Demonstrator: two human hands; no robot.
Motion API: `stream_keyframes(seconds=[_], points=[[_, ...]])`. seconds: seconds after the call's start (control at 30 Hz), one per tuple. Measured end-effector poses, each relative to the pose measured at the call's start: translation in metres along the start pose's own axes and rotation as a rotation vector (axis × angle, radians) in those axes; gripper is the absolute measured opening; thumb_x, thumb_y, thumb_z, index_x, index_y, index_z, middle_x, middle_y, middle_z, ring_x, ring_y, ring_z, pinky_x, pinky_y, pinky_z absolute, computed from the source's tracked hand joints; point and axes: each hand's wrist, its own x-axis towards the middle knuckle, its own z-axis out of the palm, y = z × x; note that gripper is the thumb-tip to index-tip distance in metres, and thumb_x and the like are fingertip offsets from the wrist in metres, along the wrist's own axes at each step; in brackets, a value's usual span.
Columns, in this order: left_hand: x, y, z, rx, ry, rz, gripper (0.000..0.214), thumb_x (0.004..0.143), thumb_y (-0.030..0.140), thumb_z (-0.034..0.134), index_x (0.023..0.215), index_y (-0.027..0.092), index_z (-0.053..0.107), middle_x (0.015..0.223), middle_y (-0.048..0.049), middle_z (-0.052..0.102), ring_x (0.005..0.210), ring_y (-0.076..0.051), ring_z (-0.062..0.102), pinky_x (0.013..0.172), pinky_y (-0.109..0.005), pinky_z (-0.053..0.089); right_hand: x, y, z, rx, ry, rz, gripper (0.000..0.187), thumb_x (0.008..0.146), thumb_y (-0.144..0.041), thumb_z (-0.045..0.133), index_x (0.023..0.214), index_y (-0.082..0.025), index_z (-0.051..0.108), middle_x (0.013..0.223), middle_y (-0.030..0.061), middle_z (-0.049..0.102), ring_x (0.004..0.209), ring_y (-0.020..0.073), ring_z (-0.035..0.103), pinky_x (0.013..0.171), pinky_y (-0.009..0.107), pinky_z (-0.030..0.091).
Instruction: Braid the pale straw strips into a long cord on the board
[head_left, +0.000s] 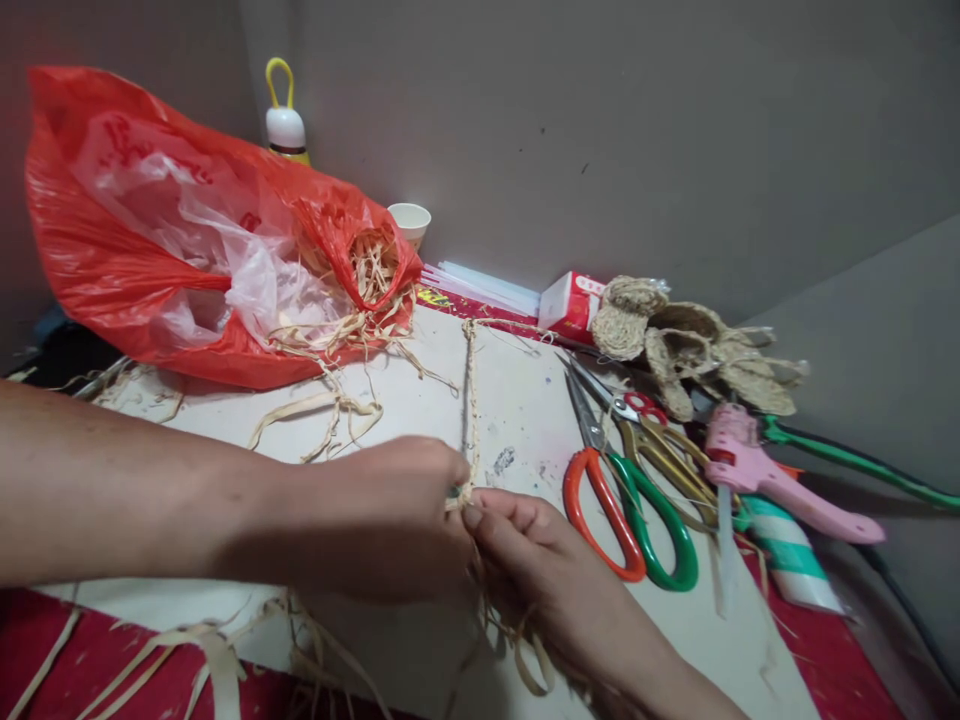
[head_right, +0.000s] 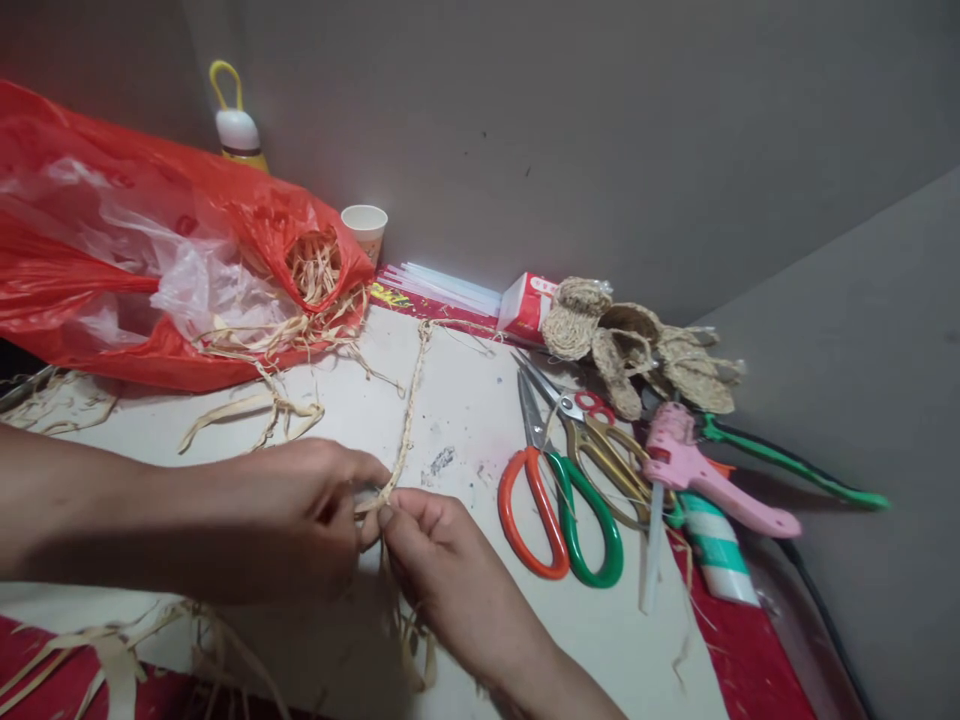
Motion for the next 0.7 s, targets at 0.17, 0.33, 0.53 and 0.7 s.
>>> stream_keyframes(seconds=[0.17,0.33,0.53,0.7], points=[[0.008,-0.012,-0.014,0.121,0.078,0.116,0.022,0.063,0.017,0.052,0.085,0.019,0.053,0.066,0.0043,0.053,0.053,-0.008,0.041,0.049,-0.021,0.03,0.001,0.002,-0.002,-0.034,-0.017,0.007,0.036,0.087,-0.049,0.053,0.076,-0.016,0.06,0.041,-0.0102,0.031,0.039,0.006,0.019,0.038,0.019,0.013],[0.022,-0.021,-0.003,-0.171,-0.306,-0.096,0.021,0.068,0.024,0.052,0.088,0.02,0.047,0.059,0.0056,0.053,0.046,-0.008,0.042,0.046,-0.02,0.033,0.002,0.004,-0.004,0.007,-0.008,0.013,0.032,0.084,-0.045,0.06,0.072,-0.016,0.057,0.043,-0.0103,0.034,0.039,0.005,0.018,0.038,0.018,0.013],[0.023,-0.02,-0.003,-0.134,-0.296,-0.086,0.017,0.073,0.036,0.054,0.076,0.018,0.054,0.046,0.0082,0.038,0.038,-0.006,0.028,0.036,-0.02,0.022,0.001,-0.001,-0.007,-0.04,-0.038,0.033,0.036,0.083,-0.049,0.059,0.07,-0.016,0.057,0.041,-0.01,0.034,0.038,0.0047,0.021,0.037,0.018,0.016],[0.026,-0.025,-0.008,-0.109,-0.302,-0.001,0.022,0.08,0.037,0.049,0.079,0.017,0.059,0.045,0.008,0.036,0.037,-0.006,0.027,0.036,-0.02,0.02,0.001,-0.002,-0.011,-0.037,-0.073,0.069,0.038,0.084,-0.051,0.056,0.07,-0.016,0.057,0.041,-0.0098,0.035,0.037,0.0044,0.021,0.037,0.018,0.015]])
